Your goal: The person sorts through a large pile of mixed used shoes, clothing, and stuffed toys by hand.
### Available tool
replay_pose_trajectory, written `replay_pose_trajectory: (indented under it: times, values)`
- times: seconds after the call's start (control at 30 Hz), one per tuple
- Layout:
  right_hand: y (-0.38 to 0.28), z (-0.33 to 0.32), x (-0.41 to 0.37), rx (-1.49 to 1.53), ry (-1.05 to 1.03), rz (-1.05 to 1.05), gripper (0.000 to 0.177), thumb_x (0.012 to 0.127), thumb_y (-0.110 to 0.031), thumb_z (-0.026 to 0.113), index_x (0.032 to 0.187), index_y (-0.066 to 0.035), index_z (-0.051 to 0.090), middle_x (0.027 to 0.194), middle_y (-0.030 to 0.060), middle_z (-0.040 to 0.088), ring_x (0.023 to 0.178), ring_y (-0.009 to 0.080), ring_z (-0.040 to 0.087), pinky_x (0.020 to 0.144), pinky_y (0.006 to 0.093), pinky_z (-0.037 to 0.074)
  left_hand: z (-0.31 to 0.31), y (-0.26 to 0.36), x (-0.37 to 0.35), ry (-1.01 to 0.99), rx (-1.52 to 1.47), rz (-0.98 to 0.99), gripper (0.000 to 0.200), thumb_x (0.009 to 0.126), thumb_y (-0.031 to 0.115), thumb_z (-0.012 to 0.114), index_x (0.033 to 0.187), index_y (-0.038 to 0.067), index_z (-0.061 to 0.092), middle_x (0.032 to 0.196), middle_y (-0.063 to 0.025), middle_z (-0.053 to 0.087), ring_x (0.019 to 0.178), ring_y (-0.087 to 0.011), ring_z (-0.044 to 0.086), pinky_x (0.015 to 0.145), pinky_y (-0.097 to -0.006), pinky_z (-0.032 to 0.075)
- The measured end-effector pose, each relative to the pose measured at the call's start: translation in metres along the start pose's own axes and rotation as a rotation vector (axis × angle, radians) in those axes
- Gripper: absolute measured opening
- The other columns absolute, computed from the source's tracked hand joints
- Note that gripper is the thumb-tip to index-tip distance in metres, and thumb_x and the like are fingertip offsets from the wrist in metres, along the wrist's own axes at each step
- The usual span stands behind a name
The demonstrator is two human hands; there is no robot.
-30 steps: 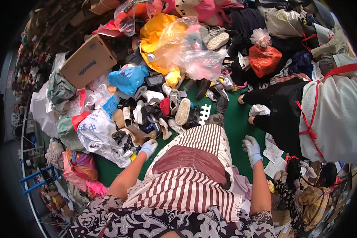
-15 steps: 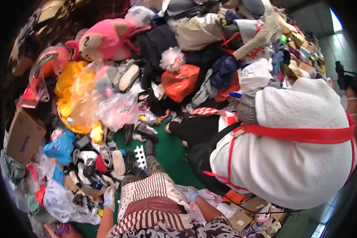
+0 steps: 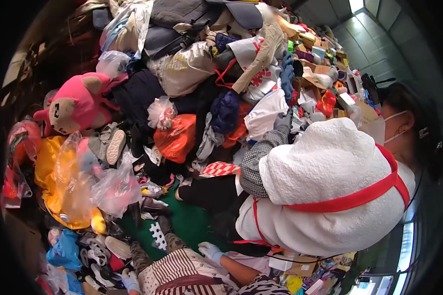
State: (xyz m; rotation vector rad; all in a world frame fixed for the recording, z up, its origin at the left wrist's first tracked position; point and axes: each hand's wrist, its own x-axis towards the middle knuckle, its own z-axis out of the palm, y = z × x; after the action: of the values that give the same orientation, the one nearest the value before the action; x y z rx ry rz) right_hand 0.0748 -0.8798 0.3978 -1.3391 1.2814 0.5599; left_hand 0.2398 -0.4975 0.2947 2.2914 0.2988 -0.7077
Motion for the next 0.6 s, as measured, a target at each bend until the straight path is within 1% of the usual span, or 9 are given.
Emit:
replay_pose_trajectory:
  times: [0.03, 0.07, 0.1, 0.17, 0.23, 0.27, 0.33, 0.53, 0.6]
  values:
    - [0.005, 0.012, 0.001, -0.140, 0.046, -0.098, 0.039, 0.085, -0.025, 0.053, 0.117, -0.003, 0.050, 0.109, 0.0122, 0.057, 0.101, 0.0199, 0.053, 0.088, 0.0291, 0.042, 0.004, -0.032, 0.022, -0.099, -0.179, -0.181, 0.032, 0.076, 0.007, 0.053, 0.107, -0.001, 0.051, 0.076, -0.0103, 0.056, 0.062, -0.0165, 0.053, 0.056, -0.0285, 0.045]
    - [-0.002, 0.026, -0.004, -0.188, 0.036, -0.003, 0.041, 0.084, -0.027, 0.055, 0.116, -0.003, 0.051, 0.113, 0.0145, 0.056, 0.107, 0.0226, 0.052, 0.092, 0.0286, 0.038, 0.001, -0.042, 0.035, -0.067, -0.039, -0.068, 0.035, 0.078, 0.003, 0.049, 0.113, 0.000, 0.046, 0.073, -0.0080, 0.054, 0.055, -0.0116, 0.049, 0.046, -0.0265, 0.041]
    - [0.012, 0.041, 0.003, -0.302, 0.011, -0.009, 0.044, 0.083, -0.029, 0.056, 0.119, -0.004, 0.049, 0.116, 0.0147, 0.054, 0.108, 0.0243, 0.051, 0.093, 0.0288, 0.038, -0.036, 0.064, 0.019, -0.166, 0.068, 0.038, 0.029, 0.077, 0.008, 0.055, 0.106, 0.002, 0.053, 0.100, -0.0132, 0.057, 0.080, -0.0265, 0.055, 0.074, -0.0339, 0.044]
    - [-0.002, 0.083, -0.009, -0.440, -0.188, 0.118, 0.063, 0.077, -0.049, 0.054, 0.125, -0.010, 0.044, 0.125, 0.0179, 0.046, 0.117, 0.0305, 0.042, 0.099, 0.0346, 0.032, -0.019, -0.054, 0.090, -0.282, -0.606, -0.480, 0.032, 0.081, 0.013, 0.056, 0.110, 0.002, 0.050, 0.102, -0.0130, 0.056, 0.077, -0.0268, 0.054, 0.073, -0.0332, 0.045]
    - [0.003, 0.119, -0.001, -0.588, -0.240, 0.142, 0.070, 0.073, -0.057, 0.053, 0.127, -0.013, 0.042, 0.126, 0.0180, 0.044, 0.119, 0.0317, 0.040, 0.100, 0.0384, 0.030, -0.061, 0.084, 0.088, -0.254, -0.235, -0.439, 0.041, 0.082, 0.016, 0.057, 0.119, 0.007, 0.044, 0.102, -0.0140, 0.055, 0.079, -0.0275, 0.053, 0.075, -0.0343, 0.044]
    - [0.004, 0.135, 0.003, -0.616, -0.277, 0.159, 0.070, 0.073, -0.056, 0.054, 0.128, -0.014, 0.040, 0.128, 0.0178, 0.042, 0.120, 0.0328, 0.038, 0.100, 0.0395, 0.029, -0.043, -0.049, 0.138, -0.338, 0.017, -0.092, 0.056, 0.082, 0.022, 0.059, 0.130, 0.015, 0.032, 0.107, -0.0150, 0.054, 0.086, -0.0205, 0.055, 0.079, -0.0379, 0.045]
    - [-0.001, 0.161, 0.013, -0.643, -0.317, 0.186, 0.071, 0.073, -0.055, 0.054, 0.130, -0.015, 0.038, 0.130, 0.0175, 0.039, 0.121, 0.0340, 0.037, 0.100, 0.0405, 0.029, -0.057, -0.050, 0.169, -0.231, -0.108, -0.337, 0.050, 0.081, 0.017, 0.056, 0.125, 0.012, 0.036, 0.099, -0.0134, 0.054, 0.079, -0.0186, 0.054, 0.071, -0.0352, 0.044]
    - [-0.014, 0.213, 0.047, -0.732, -0.367, 0.341, 0.085, 0.068, -0.061, 0.055, 0.138, -0.026, 0.020, 0.142, 0.0156, 0.020, 0.126, 0.0406, 0.027, 0.101, 0.0500, 0.025, -0.031, -0.145, 0.293, -0.227, -0.393, -0.400, 0.035, 0.078, 0.001, 0.049, 0.113, 0.001, 0.047, 0.074, -0.0087, 0.055, 0.056, -0.0128, 0.051, 0.045, -0.0273, 0.041]
    - [-0.007, 0.223, 0.055, -0.818, -0.360, 0.329, 0.086, 0.068, -0.059, 0.058, 0.137, -0.022, 0.023, 0.138, 0.0220, 0.024, 0.124, 0.0430, 0.027, 0.102, 0.0452, 0.026, -0.018, -0.156, 0.314, -0.190, -0.346, -0.514, 0.034, 0.076, 0.007, 0.054, 0.110, 0.005, 0.051, 0.078, -0.0114, 0.057, 0.057, -0.0196, 0.054, 0.049, -0.0290, 0.046]
